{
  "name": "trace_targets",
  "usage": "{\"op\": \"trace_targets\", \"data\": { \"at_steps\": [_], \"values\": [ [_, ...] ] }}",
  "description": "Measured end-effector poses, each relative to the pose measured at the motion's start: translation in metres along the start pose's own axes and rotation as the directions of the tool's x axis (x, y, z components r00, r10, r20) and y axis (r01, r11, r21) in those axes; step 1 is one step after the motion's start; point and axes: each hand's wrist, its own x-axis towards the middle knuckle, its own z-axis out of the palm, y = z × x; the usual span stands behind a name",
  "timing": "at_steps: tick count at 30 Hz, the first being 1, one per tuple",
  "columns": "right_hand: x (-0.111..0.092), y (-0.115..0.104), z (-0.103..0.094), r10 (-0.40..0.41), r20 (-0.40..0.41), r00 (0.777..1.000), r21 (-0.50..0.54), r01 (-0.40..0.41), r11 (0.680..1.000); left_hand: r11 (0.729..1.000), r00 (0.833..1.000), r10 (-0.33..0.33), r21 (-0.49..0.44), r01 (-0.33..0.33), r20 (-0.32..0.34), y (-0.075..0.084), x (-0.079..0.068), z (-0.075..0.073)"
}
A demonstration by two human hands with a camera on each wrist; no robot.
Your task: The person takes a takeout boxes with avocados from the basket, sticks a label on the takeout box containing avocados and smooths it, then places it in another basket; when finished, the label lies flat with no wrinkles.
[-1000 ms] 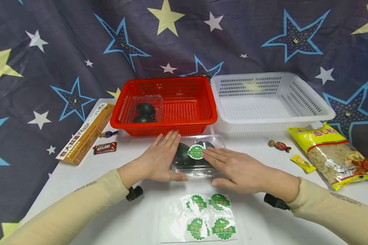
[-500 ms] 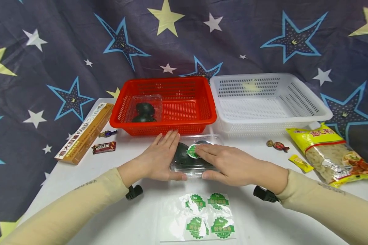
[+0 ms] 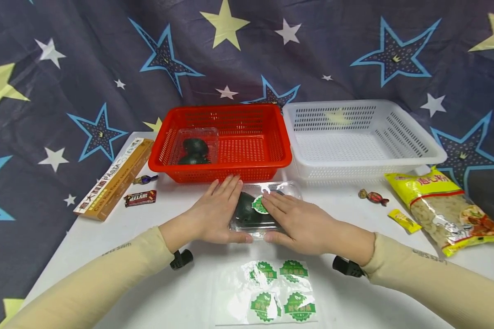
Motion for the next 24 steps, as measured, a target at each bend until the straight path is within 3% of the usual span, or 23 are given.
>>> {"op": "trace_targets", "data": {
  "at_steps": [11,19,24],
  "values": [
    [-0.01,-0.019,0.0,0.008,0.023,1.0,0.031,-0.009,0.999,1.0,1.0,0.016,-0.005,-0.016,0.008,0.002,0.0,0.0],
    [-0.001,-0.02,0.003,-0.053,0.019,0.998,0.079,0.051,0.996,1.0,0.999,0.023,-0.003,-0.023,0.032,0.002,-0.001,-0.001],
    [-0.004,-0.007,0.006,-0.139,-0.006,0.99,0.035,0.139,0.99,1.0,1.0,0.015,-0.004,-0.015,0.02,0.003,0.0,0.0]
  ]
}}
